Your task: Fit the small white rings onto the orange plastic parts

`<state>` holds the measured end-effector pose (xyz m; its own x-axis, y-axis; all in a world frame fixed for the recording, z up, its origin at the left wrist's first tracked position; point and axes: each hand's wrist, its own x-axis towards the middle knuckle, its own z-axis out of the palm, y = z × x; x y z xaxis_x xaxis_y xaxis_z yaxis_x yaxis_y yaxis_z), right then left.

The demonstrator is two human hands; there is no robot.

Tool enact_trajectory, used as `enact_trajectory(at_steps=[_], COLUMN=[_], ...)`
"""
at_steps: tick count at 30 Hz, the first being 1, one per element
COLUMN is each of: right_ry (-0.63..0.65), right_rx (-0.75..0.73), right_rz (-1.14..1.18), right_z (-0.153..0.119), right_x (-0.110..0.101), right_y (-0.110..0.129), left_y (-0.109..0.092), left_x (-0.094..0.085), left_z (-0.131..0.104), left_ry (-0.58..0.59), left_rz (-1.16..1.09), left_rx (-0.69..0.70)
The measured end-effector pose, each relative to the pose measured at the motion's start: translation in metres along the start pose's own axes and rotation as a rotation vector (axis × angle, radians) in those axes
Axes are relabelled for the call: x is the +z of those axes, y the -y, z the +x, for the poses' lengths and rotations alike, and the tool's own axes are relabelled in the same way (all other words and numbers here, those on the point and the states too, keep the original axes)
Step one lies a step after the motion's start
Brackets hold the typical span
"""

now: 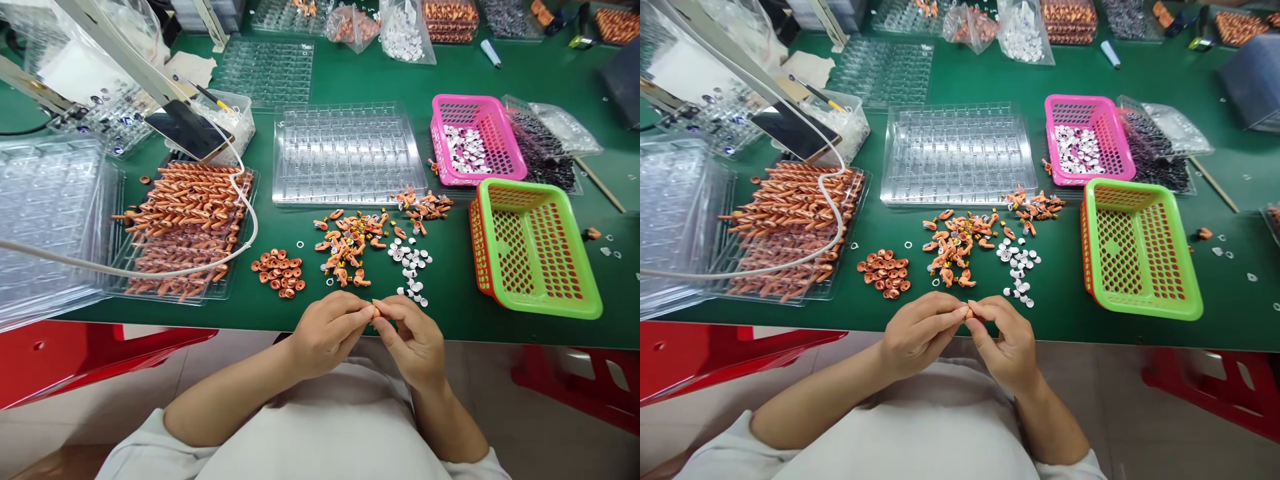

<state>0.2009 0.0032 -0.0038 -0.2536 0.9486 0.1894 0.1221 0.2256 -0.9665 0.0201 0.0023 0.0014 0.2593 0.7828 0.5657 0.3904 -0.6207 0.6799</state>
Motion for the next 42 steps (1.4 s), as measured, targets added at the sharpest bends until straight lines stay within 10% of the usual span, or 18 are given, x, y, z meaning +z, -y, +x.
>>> enact_trajectory(at_steps=[42], right_ry=[-0.041], right_rx=[-0.060], right_rz=[-0.105], right_z=[0.000], right_x=[0.012], right_y=[0.008], left_y=[-0.005], left_x=[-0.003], left_z=[-0.004], left_ry=[-0.037], left_rz=[0.028], left_rx=[-0.043])
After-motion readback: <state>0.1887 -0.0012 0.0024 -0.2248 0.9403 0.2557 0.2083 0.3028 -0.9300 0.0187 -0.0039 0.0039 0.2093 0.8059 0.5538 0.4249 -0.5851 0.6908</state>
